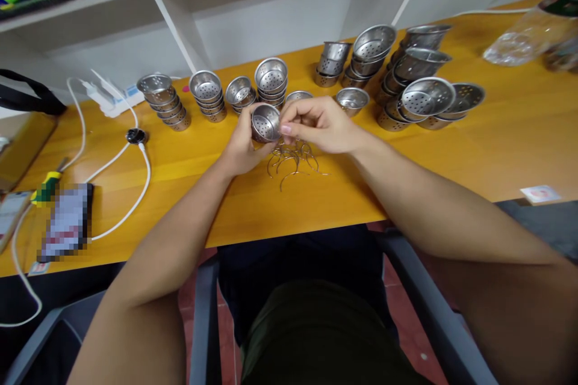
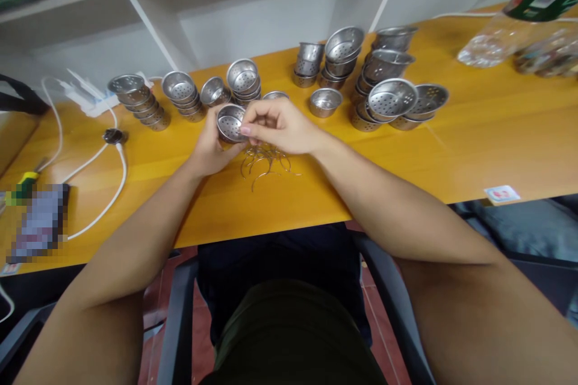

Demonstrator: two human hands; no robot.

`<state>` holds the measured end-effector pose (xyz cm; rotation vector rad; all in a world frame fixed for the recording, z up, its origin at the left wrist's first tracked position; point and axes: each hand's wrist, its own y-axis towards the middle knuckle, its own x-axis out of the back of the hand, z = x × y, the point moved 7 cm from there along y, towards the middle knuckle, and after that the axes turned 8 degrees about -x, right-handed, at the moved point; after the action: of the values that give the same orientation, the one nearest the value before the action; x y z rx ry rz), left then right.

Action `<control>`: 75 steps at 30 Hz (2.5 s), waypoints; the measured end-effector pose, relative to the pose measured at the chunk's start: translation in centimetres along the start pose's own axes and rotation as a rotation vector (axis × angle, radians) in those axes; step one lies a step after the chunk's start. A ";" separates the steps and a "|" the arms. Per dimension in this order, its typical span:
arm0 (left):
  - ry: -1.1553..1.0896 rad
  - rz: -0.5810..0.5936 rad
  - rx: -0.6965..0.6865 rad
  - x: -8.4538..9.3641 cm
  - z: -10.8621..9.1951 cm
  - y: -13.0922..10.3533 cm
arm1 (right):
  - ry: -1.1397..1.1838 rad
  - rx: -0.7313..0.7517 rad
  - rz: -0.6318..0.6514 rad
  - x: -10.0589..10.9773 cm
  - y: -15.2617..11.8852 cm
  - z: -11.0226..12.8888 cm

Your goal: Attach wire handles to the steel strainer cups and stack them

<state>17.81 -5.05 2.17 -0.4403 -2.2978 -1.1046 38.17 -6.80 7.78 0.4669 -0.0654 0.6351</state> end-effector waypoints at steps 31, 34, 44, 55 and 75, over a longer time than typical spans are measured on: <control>-0.164 -0.018 0.214 -0.2 1.4 -0.8 | -0.862 -0.240 -0.291 7.9 0.5 -7.0; -0.168 -0.018 0.211 -0.2 1.5 -0.9 | -0.890 -0.265 -0.278 7.8 0.9 -8.1; -0.162 -0.014 0.185 -0.2 1.6 -1.0 | -0.857 -0.318 -0.485 11.0 -1.1 -1.2; -0.214 -0.047 0.124 -0.2 1.8 -1.0 | -1.147 -0.997 -0.013 12.9 -3.9 -2.3; -0.130 0.020 -0.104 -0.1 -0.8 -0.3 | -0.952 0.067 0.209 -2.8 -2.0 1.9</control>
<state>18.04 -5.91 2.30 -0.5897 -2.3491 -1.2218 37.19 -10.57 8.09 0.8023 -1.0076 0.5720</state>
